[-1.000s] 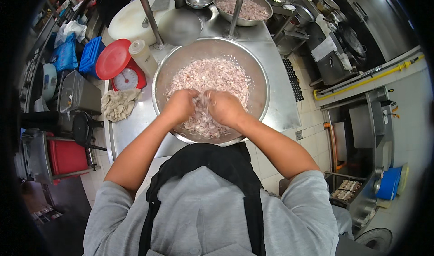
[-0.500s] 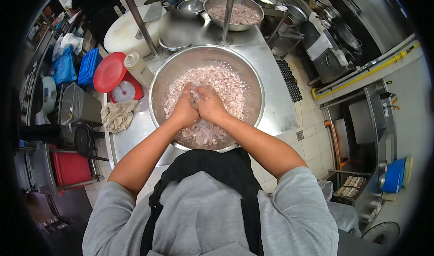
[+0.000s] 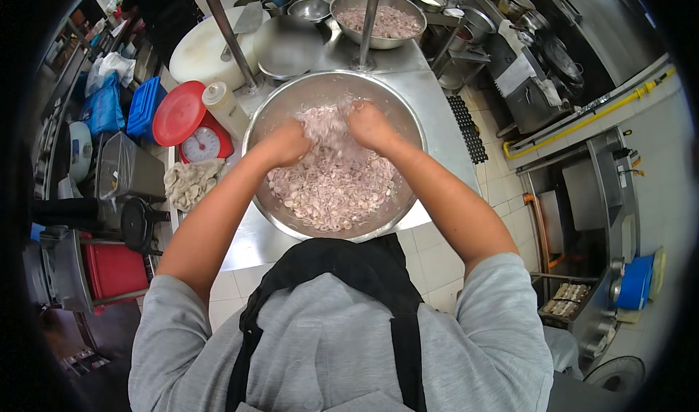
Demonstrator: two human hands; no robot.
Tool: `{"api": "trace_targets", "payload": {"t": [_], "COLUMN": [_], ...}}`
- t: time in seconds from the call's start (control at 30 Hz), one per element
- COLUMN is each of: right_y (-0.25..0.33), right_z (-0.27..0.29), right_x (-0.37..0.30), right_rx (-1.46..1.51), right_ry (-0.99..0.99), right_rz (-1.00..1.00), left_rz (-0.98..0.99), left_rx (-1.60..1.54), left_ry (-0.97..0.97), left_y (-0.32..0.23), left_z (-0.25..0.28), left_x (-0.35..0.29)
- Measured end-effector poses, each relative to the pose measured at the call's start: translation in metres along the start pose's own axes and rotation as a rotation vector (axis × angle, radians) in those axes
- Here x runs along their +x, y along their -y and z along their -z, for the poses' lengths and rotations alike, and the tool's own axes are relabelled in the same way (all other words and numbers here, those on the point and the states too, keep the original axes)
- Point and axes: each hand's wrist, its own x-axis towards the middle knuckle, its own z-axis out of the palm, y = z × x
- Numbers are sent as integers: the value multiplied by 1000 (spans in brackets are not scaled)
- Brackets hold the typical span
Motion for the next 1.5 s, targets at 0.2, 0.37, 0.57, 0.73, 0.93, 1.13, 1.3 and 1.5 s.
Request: {"api": "trace_targets", "payload": {"t": [0.2, 0.37, 0.57, 0.73, 0.93, 1.13, 1.3, 1.5], "right_y": [-69, -52, -52, 14, 20, -7, -57, -40], "right_z": [28, -30, -30, 17, 24, 28, 21, -30], "right_x": [38, 16, 4, 6, 9, 4, -25, -19], "right_rx": [-582, 94, 860, -1004, -424, -209, 122, 675], "right_ry": [372, 325, 530, 498, 6, 244, 393, 655], "right_rz": [-308, -539, -499, 270, 333, -354, -718, -624], "left_rz": [405, 790, 489, 328, 275, 479, 610, 561], "left_rx": [-565, -1108, -1854, -940, -554, -756, -1522, -1631], "left_ry": [-16, -52, 296, -25, -255, -121, 209, 345], "left_y": [22, 5, -5, 4, -22, 3, -14, -18], "left_z": [-38, -66, -56, -12, 12, -17, -33, -65], "left_x": [12, 27, 18, 20, 9, -4, -30, 5]}}
